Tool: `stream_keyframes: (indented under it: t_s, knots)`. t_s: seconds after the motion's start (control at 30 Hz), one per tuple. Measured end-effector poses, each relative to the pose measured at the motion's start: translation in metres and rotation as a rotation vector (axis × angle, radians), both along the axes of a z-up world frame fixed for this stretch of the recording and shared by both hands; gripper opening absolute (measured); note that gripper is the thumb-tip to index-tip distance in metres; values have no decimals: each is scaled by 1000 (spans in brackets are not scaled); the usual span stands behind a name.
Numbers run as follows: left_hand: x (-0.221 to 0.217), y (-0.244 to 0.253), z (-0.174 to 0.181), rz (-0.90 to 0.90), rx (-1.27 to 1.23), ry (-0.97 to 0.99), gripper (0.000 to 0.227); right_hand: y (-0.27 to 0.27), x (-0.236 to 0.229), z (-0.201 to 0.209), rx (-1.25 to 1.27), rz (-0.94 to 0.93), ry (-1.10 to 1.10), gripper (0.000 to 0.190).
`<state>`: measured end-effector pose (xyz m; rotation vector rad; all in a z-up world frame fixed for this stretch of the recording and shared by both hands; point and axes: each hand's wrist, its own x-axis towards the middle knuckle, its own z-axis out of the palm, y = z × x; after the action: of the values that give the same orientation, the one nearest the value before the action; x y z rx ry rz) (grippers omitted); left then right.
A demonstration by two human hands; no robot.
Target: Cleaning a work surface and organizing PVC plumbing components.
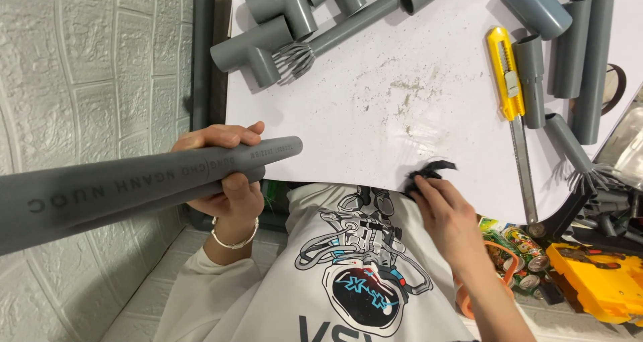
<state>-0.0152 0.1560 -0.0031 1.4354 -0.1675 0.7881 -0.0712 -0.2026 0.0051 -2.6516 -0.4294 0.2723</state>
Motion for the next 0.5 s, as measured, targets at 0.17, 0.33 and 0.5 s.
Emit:
stream_keyframes:
  t_s: [0.17,0.33,0.5]
  knots:
    - [-4,6,0,0,13,6,51,56,8,-12,110,20,-35,26]
    - [-6,7,6,24,11,27,48,113,37,-16,211,28,-102,20]
    - [-8,16,16,51,58,19,46,105,67,9,447,-64,94,22]
